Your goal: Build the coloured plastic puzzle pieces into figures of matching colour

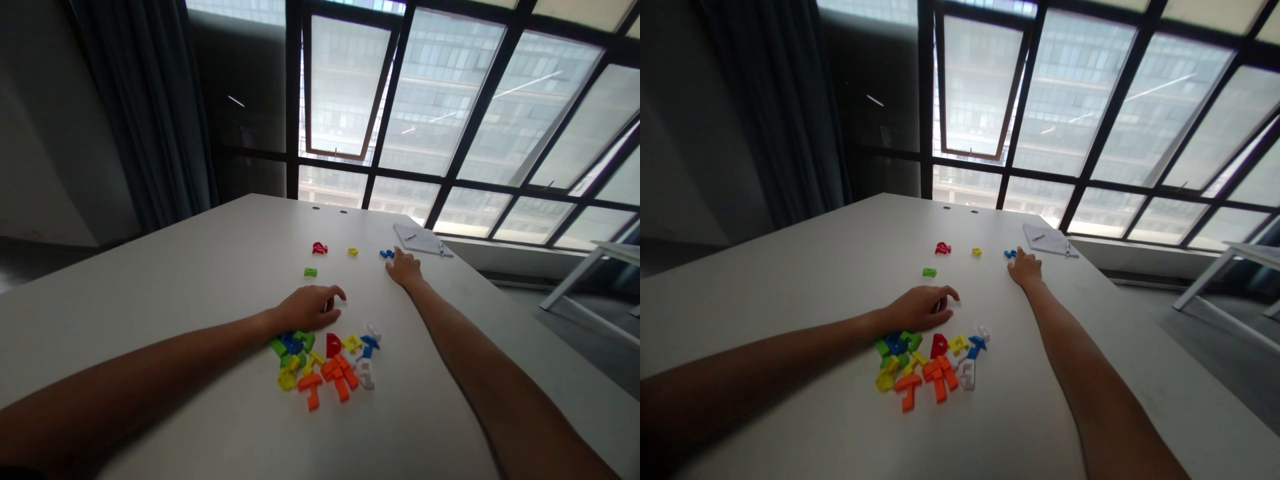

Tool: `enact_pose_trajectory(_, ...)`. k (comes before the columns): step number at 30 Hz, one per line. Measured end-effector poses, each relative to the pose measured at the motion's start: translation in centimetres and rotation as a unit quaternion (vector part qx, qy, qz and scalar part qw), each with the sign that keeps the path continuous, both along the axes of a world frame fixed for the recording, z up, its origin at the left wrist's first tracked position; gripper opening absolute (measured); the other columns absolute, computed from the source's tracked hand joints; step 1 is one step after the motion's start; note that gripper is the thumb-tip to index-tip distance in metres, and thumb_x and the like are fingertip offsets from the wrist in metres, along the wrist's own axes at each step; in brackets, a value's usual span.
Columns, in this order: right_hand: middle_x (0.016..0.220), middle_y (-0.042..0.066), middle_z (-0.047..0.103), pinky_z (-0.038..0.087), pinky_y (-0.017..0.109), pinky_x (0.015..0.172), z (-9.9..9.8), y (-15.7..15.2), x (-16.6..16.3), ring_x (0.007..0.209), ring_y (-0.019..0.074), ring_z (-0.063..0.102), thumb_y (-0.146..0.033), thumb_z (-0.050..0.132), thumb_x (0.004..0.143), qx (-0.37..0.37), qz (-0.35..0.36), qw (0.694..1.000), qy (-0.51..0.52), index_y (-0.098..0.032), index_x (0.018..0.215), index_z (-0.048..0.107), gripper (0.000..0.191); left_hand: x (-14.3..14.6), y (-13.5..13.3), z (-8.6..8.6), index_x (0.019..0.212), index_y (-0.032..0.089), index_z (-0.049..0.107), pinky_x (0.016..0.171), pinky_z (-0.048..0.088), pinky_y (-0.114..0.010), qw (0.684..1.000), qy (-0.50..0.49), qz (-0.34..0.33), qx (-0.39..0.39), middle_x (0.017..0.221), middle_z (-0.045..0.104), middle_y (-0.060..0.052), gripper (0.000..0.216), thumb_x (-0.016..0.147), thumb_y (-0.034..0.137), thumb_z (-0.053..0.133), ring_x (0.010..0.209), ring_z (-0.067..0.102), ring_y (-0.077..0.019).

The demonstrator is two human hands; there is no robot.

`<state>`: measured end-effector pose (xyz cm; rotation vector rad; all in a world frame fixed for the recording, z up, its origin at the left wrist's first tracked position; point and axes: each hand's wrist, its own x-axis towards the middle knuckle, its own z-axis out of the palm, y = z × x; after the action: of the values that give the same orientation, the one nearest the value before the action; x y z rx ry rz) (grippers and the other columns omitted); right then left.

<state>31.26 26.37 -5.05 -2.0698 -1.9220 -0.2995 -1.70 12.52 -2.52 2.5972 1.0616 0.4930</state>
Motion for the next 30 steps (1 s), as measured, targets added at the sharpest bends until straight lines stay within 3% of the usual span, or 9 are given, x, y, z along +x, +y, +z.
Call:
enact_pose_trajectory(6,0.14,0.023,0.056,0.037,0.049,0.104,-0.1,-1.4,-0.3,0.124,0.0365,0.05,-0.027,0.045,0.094,0.038,0.025,0.999,0.017,-0.008,0.151,0.032,0.062,0.0,0.0,0.0,0.121,0.027,0.062,0.062,0.04,-0.026,1.0,-0.004,-0.004,-0.003,0.088,0.071,0.0,0.033,0.091,0.039,0.057,0.074,0.063,-0.018)
enact_pose_trajectory(12,0.117,0.02,0.069,0.044,0.044,0.098,-0.3,-5.2,-1.2,0.11,0.0333,0.061,-0.022,0.046,0.093,0.016,0.087,0.996,0.031,-0.009,0.121,0.065,0.036,0.0,0.1,-0.1,0.12,0.027,0.063,0.061,0.04,-0.026,1.0,-0.006,-0.003,0.003,0.089,0.071,0.0,0.032,0.091,0.039,0.057,0.073,0.063,-0.0171)
enact_pose_trajectory(15,0.116,0.015,0.071,0.044,0.041,0.103,-0.2,-8.8,-2.0,0.111,0.0287,0.062,-0.022,0.049,0.093,0.002,0.159,0.987,0.034,-0.015,0.11,0.071,0.029,0.0,0.1,-0.2,0.119,0.027,0.063,0.061,0.04,-0.025,1.0,-0.005,-0.003,0.008,0.088,0.071,0.001,0.031,0.091,0.039,0.057,0.073,0.063,-0.017)
enact_pose_trajectory(17,0.117,0.008,0.072,0.044,0.036,0.105,0.2,-11.5,-2.4,0.113,0.0238,0.062,-0.026,0.054,0.093,-0.019,0.246,0.967,0.063,-0.021,0.108,0.073,0.024,0.0,0.1,-0.2,0.117,0.027,0.065,0.062,0.04,-0.026,1.0,-0.004,-0.007,0.017,0.088,0.071,0.001,0.029,0.09,0.038,0.058,0.073,0.063,-0.017)
enact_pose_trajectory(20,0.121,0.007,0.069,0.045,0.038,0.105,1.5,-14.5,-2.9,0.116,0.024,0.061,-0.041,0.057,0.095,-0.123,0.405,0.885,0.193,-0.023,0.114,0.073,0.03,0.0,0.1,-0.3,0.113,0.026,0.066,0.063,0.04,-0.026,1.0,-0.006,-0.013,0.025,0.089,0.07,0.0,0.027,0.091,0.038,0.057,0.073,0.063,-0.0165)
enact_pose_trajectory(23,0.133,0.008,0.063,0.042,0.045,0.109,3.0,-15.6,-3.3,0.125,0.0283,0.055,-0.052,0.056,0.095,-0.236,0.455,0.823,0.244,-0.026,0.129,0.067,0.045,-0.1,0.2,-0.4,0.113,0.026,0.067,0.063,0.04,-0.025,1.0,-0.006,-0.009,0.028,0.087,0.069,0.0,0.026,0.092,0.038,0.057,0.073,0.062,-0.0161)
enact_pose_trajectory(27,0.147,0.005,0.051,0.035,0.05,0.114,4.6,-15.6,-3.7,0.138,0.0334,0.041,-0.054,0.071,0.084,-0.327,0.442,0.816,0.181,-0.033,0.138,0.062,0.058,-0.1,0.1,-0.4,0.112,0.026,0.067,0.062,0.039,-0.025,1.0,0.0,-0.007,0.029,0.088,0.069,0.001,0.025,0.092,0.038,0.056,0.072,0.062,-0.0154)
enact_pose_trajectory(30,0.144,0.004,0.054,0.037,0.048,0.113,4.6,-15.8,-4.0,0.136,0.0323,0.043,-0.047,0.074,0.083,-0.314,0.432,0.828,0.171,-0.034,0.128,0.069,0.047,-0.1,0.1,-0.4,0.111,0.026,0.067,0.062,0.039,-0.025,0.999,0.006,-0.008,0.035,0.088,0.069,0.001,0.025,0.092,0.037,0.056,0.073,0.062,-0.0155)
